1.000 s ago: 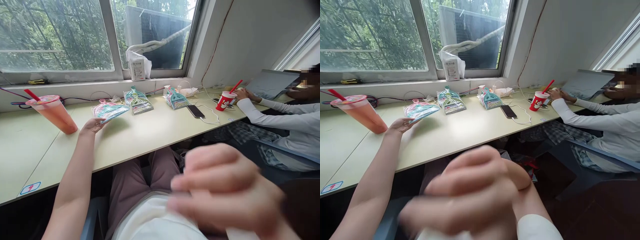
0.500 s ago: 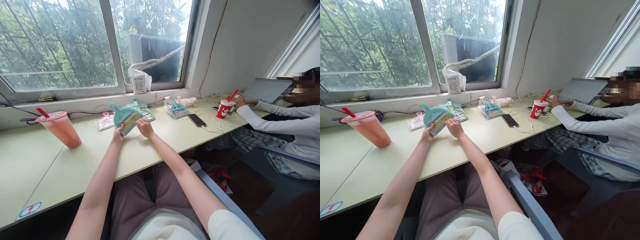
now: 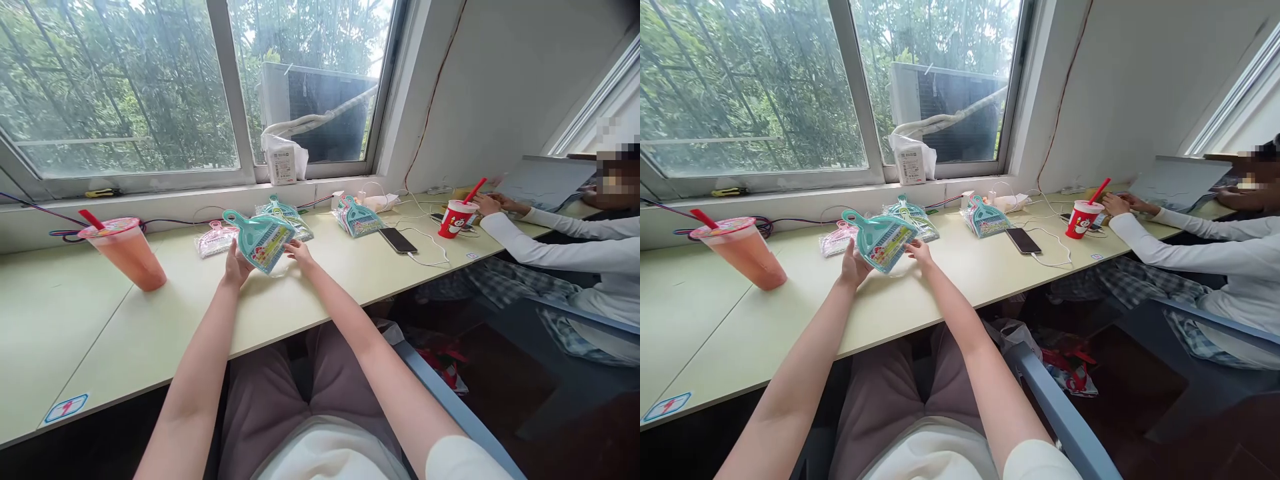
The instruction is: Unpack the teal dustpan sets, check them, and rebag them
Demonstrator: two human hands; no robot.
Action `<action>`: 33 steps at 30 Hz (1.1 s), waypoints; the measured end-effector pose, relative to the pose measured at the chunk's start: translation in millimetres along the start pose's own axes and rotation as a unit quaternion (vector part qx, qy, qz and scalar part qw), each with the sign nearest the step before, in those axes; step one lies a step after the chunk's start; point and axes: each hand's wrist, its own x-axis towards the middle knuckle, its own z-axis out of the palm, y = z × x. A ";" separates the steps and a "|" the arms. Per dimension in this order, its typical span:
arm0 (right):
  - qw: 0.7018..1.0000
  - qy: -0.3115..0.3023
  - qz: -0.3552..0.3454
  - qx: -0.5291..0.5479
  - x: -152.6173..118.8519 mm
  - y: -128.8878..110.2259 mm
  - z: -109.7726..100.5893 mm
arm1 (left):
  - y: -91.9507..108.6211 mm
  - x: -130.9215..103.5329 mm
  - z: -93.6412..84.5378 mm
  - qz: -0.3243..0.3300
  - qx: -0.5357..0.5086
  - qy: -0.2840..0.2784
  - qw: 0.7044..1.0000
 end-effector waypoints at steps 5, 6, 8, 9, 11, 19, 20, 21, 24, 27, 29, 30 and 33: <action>0.997 -0.010 0.048 0.067 -4.1 -5.4 -3.6 | -2.1 13.2 -9.2 -0.017 0.016 0.117 0.993; 0.997 -0.013 0.042 0.061 -5.5 -6.0 -2.2 | -2.4 16.7 -10.9 -0.007 0.008 0.151 0.989; 0.998 -0.022 0.031 0.043 -7.9 -7.5 0.6 | -1.5 22.1 -14.3 0.013 -0.005 0.196 0.981; 0.999 -0.027 0.027 0.035 -8.7 -8.5 1.5 | -0.4 23.9 -16.1 0.021 -0.005 0.208 0.978; 0.999 -0.026 0.021 0.028 -9.7 -11.1 1.0 | 3.4 25.2 -21.3 0.031 0.005 0.221 0.975; 0.993 0.071 0.042 0.084 -4.6 -15.1 -12.6 | 21.3 20.4 -54.1 0.049 -0.079 0.304 0.948; 0.991 0.081 0.045 0.094 -3.7 -14.8 -13.4 | 21.5 20.0 -53.0 0.027 -0.065 0.301 0.951; 0.989 0.093 0.047 0.105 -3.0 -14.6 -14.2 | 21.2 19.5 -50.0 -0.002 -0.031 0.292 0.956; 0.981 0.129 0.044 0.141 -1.3 -14.8 -16.8 | 19.3 18.0 -36.1 -0.101 0.091 0.216 0.967; 0.973 0.151 0.043 0.167 -0.3 -15.3 -20.0 | 19.4 17.4 -27.8 -0.141 0.103 0.168 0.970; 0.970 0.160 0.045 0.179 0.6 -15.1 -21.3 | 20.8 17.3 -28.8 -0.107 0.045 0.204 0.972; 0.969 0.161 0.046 0.184 1.1 -14.9 -21.5 | 21.5 17.1 -30.7 -0.075 0.003 0.222 0.972; 0.968 0.157 0.043 0.190 2.4 -13.8 -20.1 | 21.5 15.4 -35.9 0.000 -0.096 0.191 0.977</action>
